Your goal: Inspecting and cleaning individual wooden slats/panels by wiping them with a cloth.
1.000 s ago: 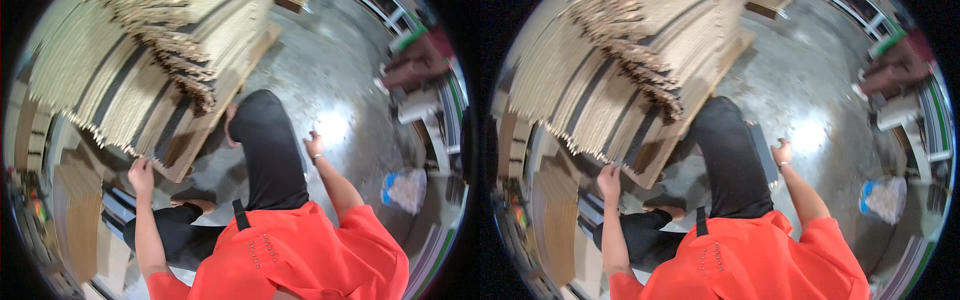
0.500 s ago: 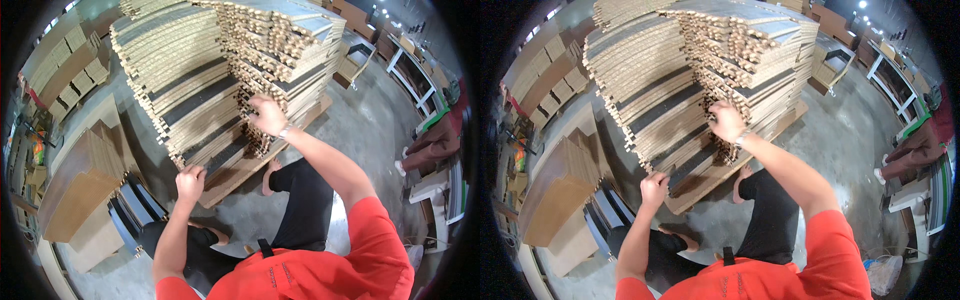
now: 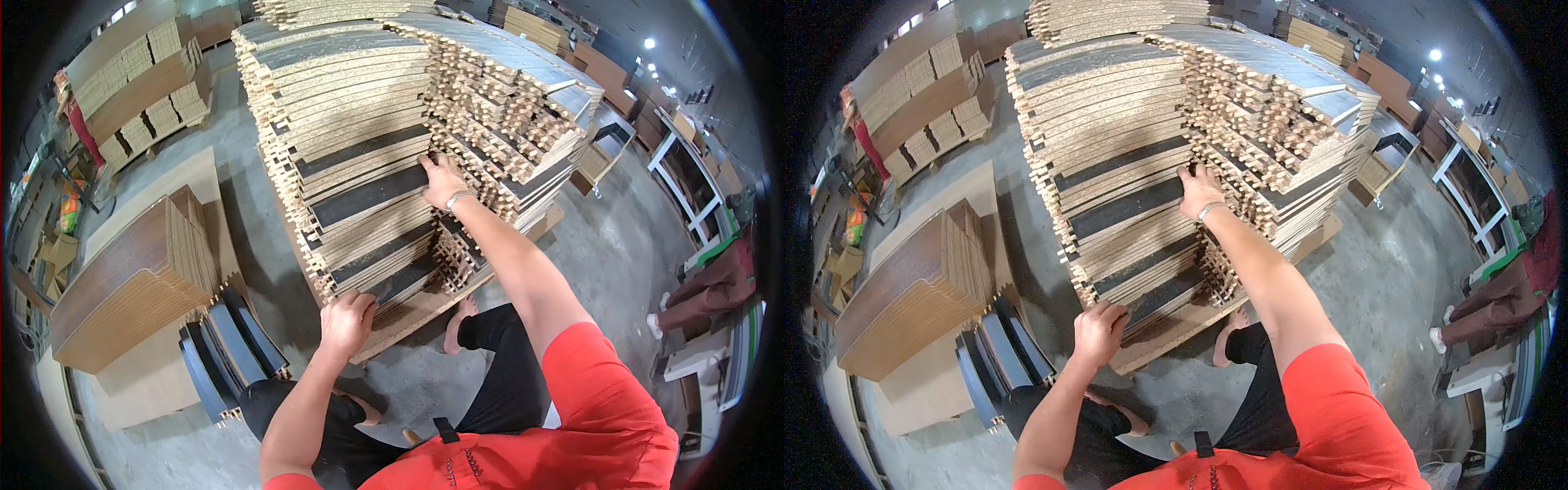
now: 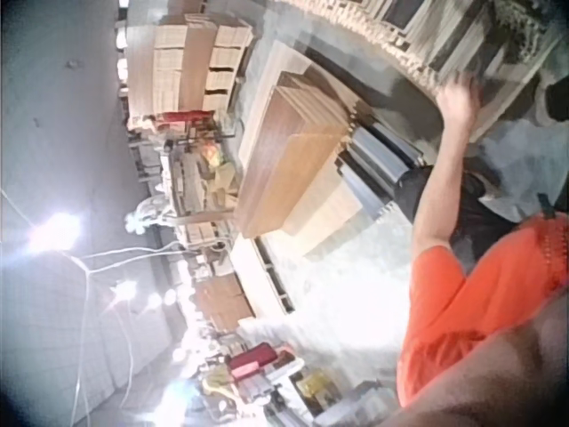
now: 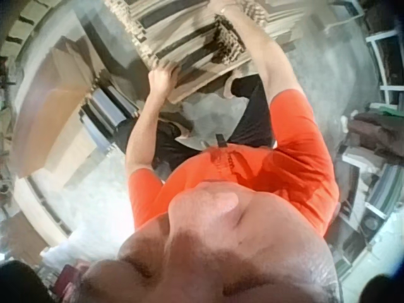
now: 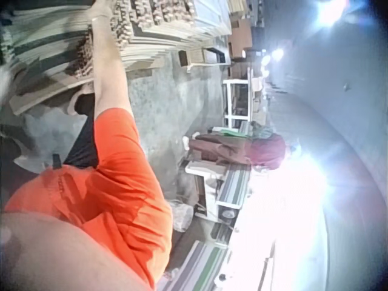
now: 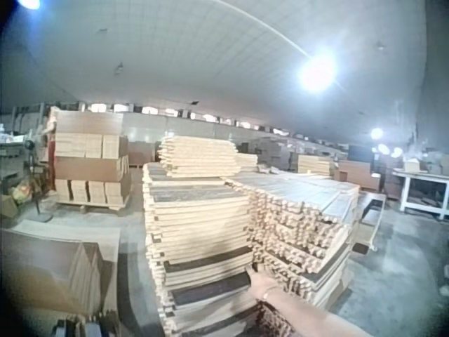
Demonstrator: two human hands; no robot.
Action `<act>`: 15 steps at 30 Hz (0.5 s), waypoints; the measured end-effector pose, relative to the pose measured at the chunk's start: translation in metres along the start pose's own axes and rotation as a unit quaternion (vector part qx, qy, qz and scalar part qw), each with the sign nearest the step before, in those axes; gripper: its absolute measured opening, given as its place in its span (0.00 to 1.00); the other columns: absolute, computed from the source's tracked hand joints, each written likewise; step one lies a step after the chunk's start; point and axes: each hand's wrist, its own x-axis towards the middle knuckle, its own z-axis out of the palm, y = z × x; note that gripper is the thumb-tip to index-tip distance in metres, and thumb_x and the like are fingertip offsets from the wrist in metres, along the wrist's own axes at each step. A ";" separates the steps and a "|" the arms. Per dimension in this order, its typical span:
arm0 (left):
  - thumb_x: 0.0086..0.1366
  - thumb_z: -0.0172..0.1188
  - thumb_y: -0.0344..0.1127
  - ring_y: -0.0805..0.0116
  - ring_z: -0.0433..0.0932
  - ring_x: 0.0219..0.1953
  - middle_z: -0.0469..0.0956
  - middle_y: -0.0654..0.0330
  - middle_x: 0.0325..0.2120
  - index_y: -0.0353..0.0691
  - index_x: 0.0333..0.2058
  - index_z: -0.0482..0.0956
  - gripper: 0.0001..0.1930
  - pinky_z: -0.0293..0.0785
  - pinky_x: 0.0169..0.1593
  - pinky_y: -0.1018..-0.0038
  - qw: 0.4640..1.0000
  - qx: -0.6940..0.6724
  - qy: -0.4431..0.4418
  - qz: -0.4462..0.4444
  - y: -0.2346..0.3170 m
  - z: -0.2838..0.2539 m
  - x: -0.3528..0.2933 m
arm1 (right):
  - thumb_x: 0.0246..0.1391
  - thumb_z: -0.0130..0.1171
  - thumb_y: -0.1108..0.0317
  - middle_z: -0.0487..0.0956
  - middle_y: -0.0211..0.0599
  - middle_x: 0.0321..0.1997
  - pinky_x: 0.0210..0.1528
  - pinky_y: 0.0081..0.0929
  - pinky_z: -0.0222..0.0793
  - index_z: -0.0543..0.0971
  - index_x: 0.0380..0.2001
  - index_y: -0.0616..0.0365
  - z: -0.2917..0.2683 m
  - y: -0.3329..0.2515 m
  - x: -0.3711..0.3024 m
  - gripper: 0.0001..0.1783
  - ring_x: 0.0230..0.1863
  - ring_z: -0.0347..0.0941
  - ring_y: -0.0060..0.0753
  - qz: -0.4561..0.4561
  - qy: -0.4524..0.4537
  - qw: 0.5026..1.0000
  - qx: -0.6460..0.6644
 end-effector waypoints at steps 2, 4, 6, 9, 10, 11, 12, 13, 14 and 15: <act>0.55 0.62 0.34 0.55 0.78 0.27 0.75 0.60 0.24 0.43 0.29 0.80 0.03 0.74 0.30 0.62 1.000 -0.003 -0.002 0.005 0.001 0.001 0.001 | 0.39 0.63 0.65 0.68 0.49 0.53 0.64 0.39 0.58 0.73 0.55 0.50 -0.014 0.000 -0.010 0.33 0.62 0.59 0.50 0.002 -0.026 1.000 0.002; 0.55 0.62 0.34 0.55 0.77 0.26 0.75 0.60 0.24 0.43 0.29 0.80 0.03 0.74 0.29 0.62 1.000 0.007 -0.014 0.009 -0.002 0.004 0.000 | 0.37 0.64 0.63 0.68 0.49 0.53 0.63 0.40 0.59 0.74 0.53 0.51 -0.022 0.003 -0.019 0.33 0.62 0.59 0.50 -0.051 -0.019 0.997 -0.045; 0.54 0.63 0.32 0.54 0.78 0.27 0.76 0.58 0.25 0.41 0.29 0.81 0.04 0.74 0.30 0.63 1.000 0.002 -0.019 0.006 -0.003 0.005 0.001 | 0.32 0.67 0.59 0.69 0.49 0.51 0.61 0.43 0.58 0.75 0.49 0.57 -0.026 0.013 -0.032 0.34 0.61 0.60 0.49 -0.141 0.002 0.986 -0.092; 0.52 0.64 0.30 0.53 0.78 0.27 0.78 0.56 0.25 0.39 0.28 0.81 0.04 0.75 0.32 0.63 1.000 -0.016 0.004 -0.014 -0.008 0.002 -0.001 | 0.32 0.71 0.54 0.75 0.52 0.39 0.48 0.42 0.67 0.72 0.40 0.64 -0.035 0.020 -0.067 0.33 0.44 0.73 0.49 -0.145 -0.063 0.985 0.070; 0.52 0.64 0.30 0.52 0.78 0.27 0.78 0.55 0.25 0.38 0.28 0.81 0.04 0.75 0.32 0.64 0.999 -0.035 0.033 -0.024 -0.010 0.002 -0.001 | 0.32 0.72 0.53 0.76 0.52 0.34 0.42 0.41 0.70 0.70 0.37 0.64 -0.047 0.018 -0.086 0.34 0.38 0.76 0.50 -0.100 -0.140 0.974 0.147; 0.51 0.64 0.28 0.52 0.78 0.27 0.78 0.54 0.25 0.37 0.26 0.81 0.03 0.74 0.32 0.64 0.995 -0.066 0.059 -0.051 -0.005 -0.001 0.004 | 0.32 0.74 0.52 0.76 0.50 0.26 0.34 0.38 0.70 0.68 0.33 0.63 -0.044 0.028 -0.109 0.33 0.29 0.76 0.48 -0.123 -0.070 0.973 0.183; 0.51 0.64 0.25 0.57 0.78 0.25 0.78 0.53 0.23 0.35 0.28 0.81 0.04 0.73 0.30 0.68 0.992 -0.066 0.094 -0.050 -0.007 -0.004 0.006 | 0.31 0.75 0.54 0.76 0.48 0.26 0.35 0.37 0.70 0.69 0.34 0.62 -0.038 0.036 -0.130 0.33 0.30 0.76 0.44 -0.101 -0.053 0.977 0.178; 0.53 0.63 0.24 0.63 0.76 0.23 0.77 0.57 0.22 0.34 0.28 0.80 0.03 0.71 0.29 0.72 0.984 -0.104 0.115 -0.084 -0.009 -0.010 0.006 | 0.30 0.76 0.55 0.77 0.47 0.27 0.35 0.35 0.71 0.69 0.34 0.61 -0.040 0.036 -0.153 0.33 0.30 0.76 0.41 -0.070 -0.057 0.978 0.190; 0.54 0.63 0.23 0.70 0.74 0.22 0.77 0.60 0.21 0.33 0.29 0.80 0.02 0.70 0.29 0.75 0.973 -0.143 0.137 -0.115 -0.010 -0.015 0.008 | 0.30 0.77 0.55 0.78 0.45 0.29 0.38 0.33 0.72 0.70 0.37 0.62 -0.035 0.042 -0.174 0.34 0.33 0.77 0.41 -0.052 -0.056 0.969 0.234; 0.56 0.62 0.23 0.76 0.71 0.22 0.76 0.64 0.21 0.32 0.29 0.80 0.02 0.67 0.28 0.78 0.958 -0.187 0.161 -0.146 -0.016 -0.017 0.007 | 0.30 0.77 0.56 0.79 0.45 0.31 0.41 0.31 0.72 0.73 0.40 0.63 -0.013 0.055 -0.192 0.35 0.35 0.78 0.42 -0.098 -0.011 0.948 0.303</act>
